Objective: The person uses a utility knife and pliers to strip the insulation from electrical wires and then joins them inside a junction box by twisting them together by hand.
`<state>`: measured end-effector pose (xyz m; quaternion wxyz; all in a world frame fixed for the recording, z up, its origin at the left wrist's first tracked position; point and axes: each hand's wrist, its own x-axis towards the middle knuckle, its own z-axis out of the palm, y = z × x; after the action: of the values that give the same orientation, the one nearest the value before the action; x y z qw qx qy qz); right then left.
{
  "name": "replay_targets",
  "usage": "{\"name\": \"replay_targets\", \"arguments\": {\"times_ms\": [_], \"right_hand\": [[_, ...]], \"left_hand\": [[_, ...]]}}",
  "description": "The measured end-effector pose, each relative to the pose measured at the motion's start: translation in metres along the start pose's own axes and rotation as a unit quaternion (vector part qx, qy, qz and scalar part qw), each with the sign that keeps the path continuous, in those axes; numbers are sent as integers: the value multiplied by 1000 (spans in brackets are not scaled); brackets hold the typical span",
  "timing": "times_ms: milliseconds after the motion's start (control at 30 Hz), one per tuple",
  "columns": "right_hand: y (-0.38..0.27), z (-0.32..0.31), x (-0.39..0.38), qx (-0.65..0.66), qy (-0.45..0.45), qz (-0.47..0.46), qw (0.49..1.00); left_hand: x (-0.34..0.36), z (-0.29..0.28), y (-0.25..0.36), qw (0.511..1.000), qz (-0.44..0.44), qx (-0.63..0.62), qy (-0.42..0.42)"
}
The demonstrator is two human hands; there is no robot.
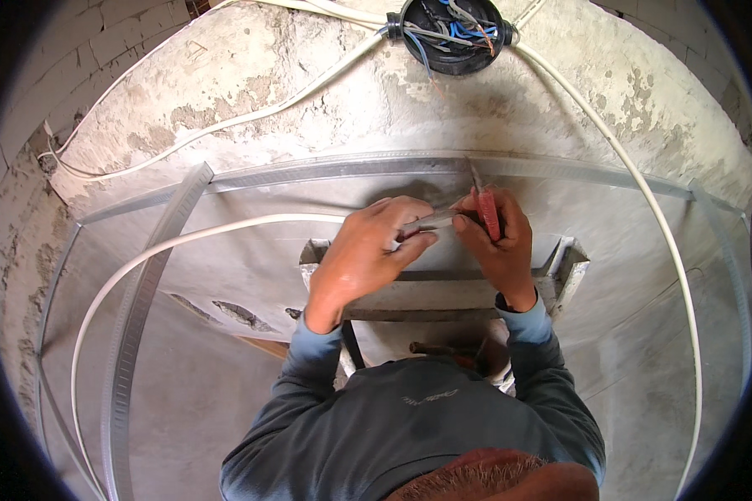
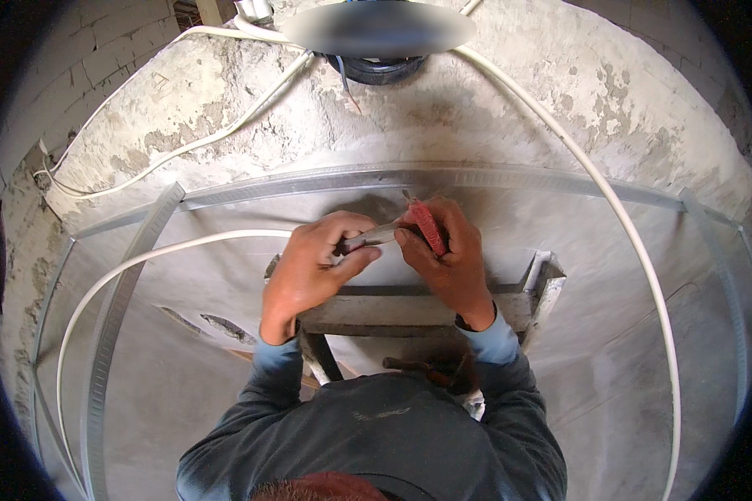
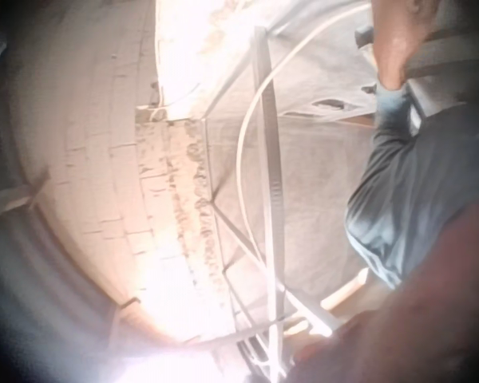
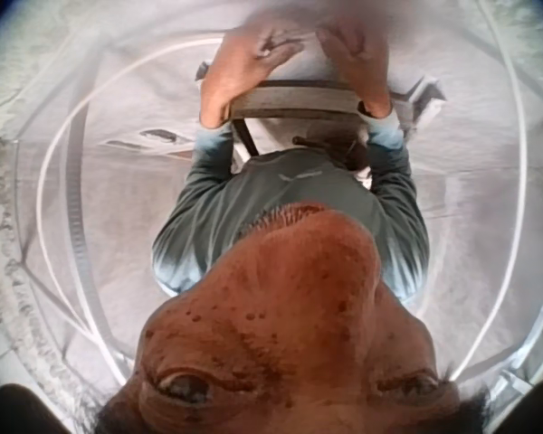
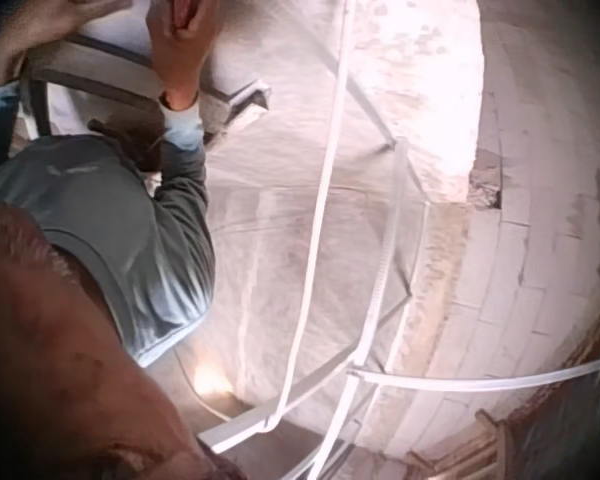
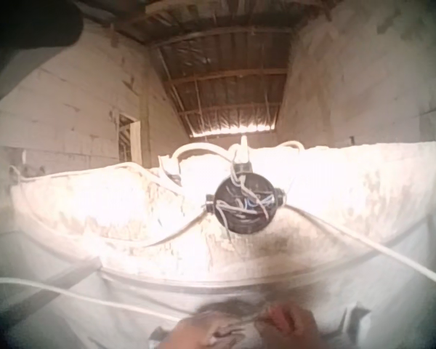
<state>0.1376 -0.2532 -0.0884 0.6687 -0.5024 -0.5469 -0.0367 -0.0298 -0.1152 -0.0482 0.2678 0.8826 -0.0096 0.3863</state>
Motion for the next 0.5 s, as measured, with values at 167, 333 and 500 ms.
{"name": "replay_targets", "arguments": {"times_ms": [167, 333, 500], "right_hand": [[-11, 7, -8, 148, 62, 59, 985], [-18, 13, -21, 215, 40, 50, 975], [-14, 16, -29, 224, 61, 40, 972]], "left_hand": [[-13, 0, -22, 963, 22, -265, 42], [-9, 19, -5, 843, -51, -514, 150], [-7, 33, -4, 840, -43, -528, 112]]}}
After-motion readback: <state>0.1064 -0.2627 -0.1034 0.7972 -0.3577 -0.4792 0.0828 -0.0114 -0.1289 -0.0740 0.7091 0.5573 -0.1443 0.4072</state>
